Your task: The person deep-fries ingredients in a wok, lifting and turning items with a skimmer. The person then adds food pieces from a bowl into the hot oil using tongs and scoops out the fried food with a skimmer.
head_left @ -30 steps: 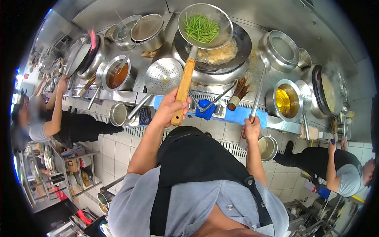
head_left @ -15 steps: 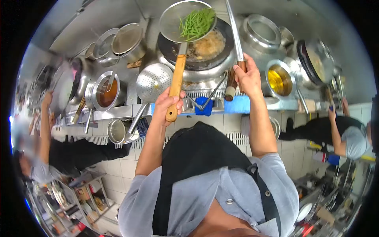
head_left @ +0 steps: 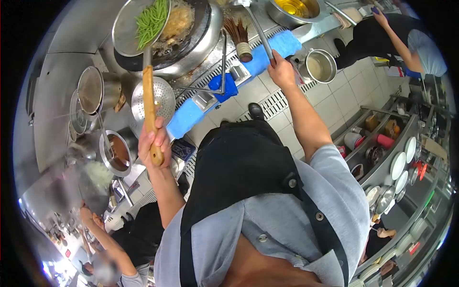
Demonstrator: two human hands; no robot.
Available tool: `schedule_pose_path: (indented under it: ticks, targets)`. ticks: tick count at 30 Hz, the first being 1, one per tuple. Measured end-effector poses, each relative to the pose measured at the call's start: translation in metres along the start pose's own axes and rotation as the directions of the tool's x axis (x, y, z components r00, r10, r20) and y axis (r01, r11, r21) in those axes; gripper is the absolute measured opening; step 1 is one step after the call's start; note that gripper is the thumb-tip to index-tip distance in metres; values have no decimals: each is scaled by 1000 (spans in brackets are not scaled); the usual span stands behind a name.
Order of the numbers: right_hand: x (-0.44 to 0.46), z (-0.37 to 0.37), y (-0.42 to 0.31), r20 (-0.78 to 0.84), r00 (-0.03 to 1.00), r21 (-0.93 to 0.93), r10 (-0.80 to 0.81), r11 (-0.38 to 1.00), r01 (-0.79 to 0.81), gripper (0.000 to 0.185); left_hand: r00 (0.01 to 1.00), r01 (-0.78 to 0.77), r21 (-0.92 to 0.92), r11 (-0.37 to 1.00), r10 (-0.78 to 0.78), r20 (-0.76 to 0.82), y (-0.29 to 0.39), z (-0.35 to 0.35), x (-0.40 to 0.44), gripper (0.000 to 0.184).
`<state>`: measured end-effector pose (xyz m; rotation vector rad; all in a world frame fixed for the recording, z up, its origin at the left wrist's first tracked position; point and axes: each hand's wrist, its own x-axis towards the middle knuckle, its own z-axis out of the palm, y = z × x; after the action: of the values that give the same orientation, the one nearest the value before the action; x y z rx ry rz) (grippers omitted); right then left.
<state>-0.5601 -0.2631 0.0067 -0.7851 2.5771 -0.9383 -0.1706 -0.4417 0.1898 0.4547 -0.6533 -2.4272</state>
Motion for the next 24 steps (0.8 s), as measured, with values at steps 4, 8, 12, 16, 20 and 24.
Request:
schedule_pose_path:
  ticks: [4, 8, 12, 16, 20, 24]
  targets:
    - [-7, 16, 53, -113, 993, 396, 27, 918, 20, 48, 999, -19, 10, 1000, 19, -35, -8, 16, 2, 78]
    - [-53, 105, 149, 395, 717, 687, 574, 334, -646, 21, 989, -53, 71, 996, 62, -136, -17, 35, 6, 79]
    - [-33, 203, 163, 574, 755, 599, 318, 465, -652, 46, 962, -48, 160, 986, 89, -260, -33, 55, 12, 79]
    - [6, 251, 154, 706, 630, 643, 324, 80, -761, 42, 938, -50, 215, 975, 120, -327, -44, 77, 22, 78]
    - [13, 233, 143, 824, 531, 564, 197, -197, -802, 37, 919, -68, 254, 965, 159, -360, -45, 82, 14, 77]
    - [-26, 218, 151, 910, 370, 371, -188, -28, -928, 41, 926, -89, 245, 965, 171, -336, -42, 78, 7, 72]
